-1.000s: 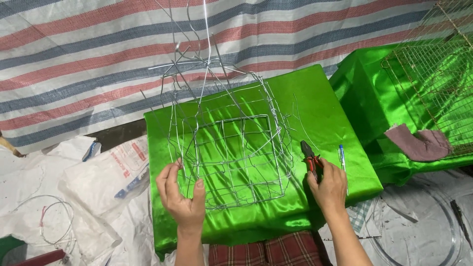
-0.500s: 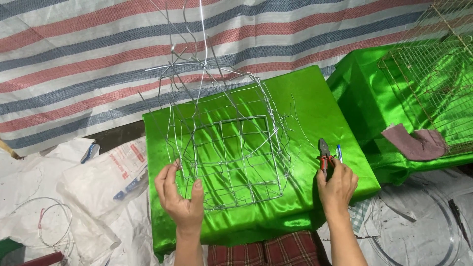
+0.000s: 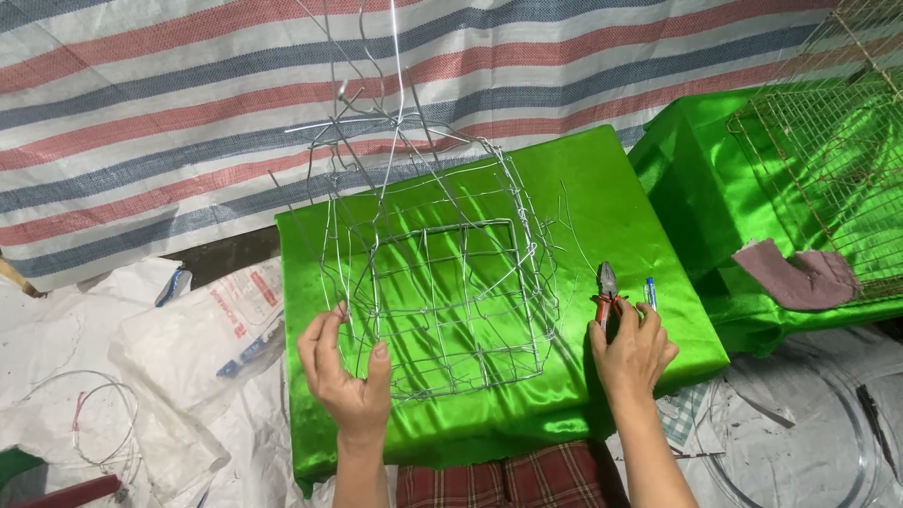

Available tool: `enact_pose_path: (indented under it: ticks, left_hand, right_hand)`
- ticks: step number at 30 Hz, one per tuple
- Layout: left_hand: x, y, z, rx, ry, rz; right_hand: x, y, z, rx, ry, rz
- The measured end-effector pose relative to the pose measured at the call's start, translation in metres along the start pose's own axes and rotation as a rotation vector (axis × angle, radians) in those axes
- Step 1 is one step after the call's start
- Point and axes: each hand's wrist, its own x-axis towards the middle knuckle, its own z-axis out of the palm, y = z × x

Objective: Assembling a wire cage by bending and securing metal wires using hands and pliers.

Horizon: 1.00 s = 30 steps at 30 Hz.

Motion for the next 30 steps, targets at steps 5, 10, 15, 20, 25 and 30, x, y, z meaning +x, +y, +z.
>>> enact_pose_path:
  ticks: [5, 10, 15, 20, 25, 30]
  left_hand:
    - [0.0, -0.001, 0.001, 0.018, -0.003, 0.004]
    - [-0.001, -0.001, 0.002, 0.025, 0.003, 0.005]
    - [0.0, 0.001, -0.002, 0.015, -0.008, -0.012]
    - [0.001, -0.001, 0.0, 0.017, -0.008, -0.002]
    - [0.0, -0.002, 0.0, 0.018, -0.004, -0.001]
    - [-0.001, -0.003, -0.001, 0.015, -0.005, -0.003]
  right_hand:
    - [-0.005, -0.023, -0.002, -0.012, 0.093, -0.135]
    - [0.007, -0.05, 0.01, 0.094, -0.026, -0.236]
    - [0.019, -0.062, 0.012, 0.06, -0.061, -0.306]
    - [0.023, -0.061, 0.002, -0.008, -0.224, -0.3]
    - [0.026, -0.057, 0.006, -0.133, -0.335, -0.313]
    - [0.027, -0.046, 0.042, -0.319, -0.289, -0.433]
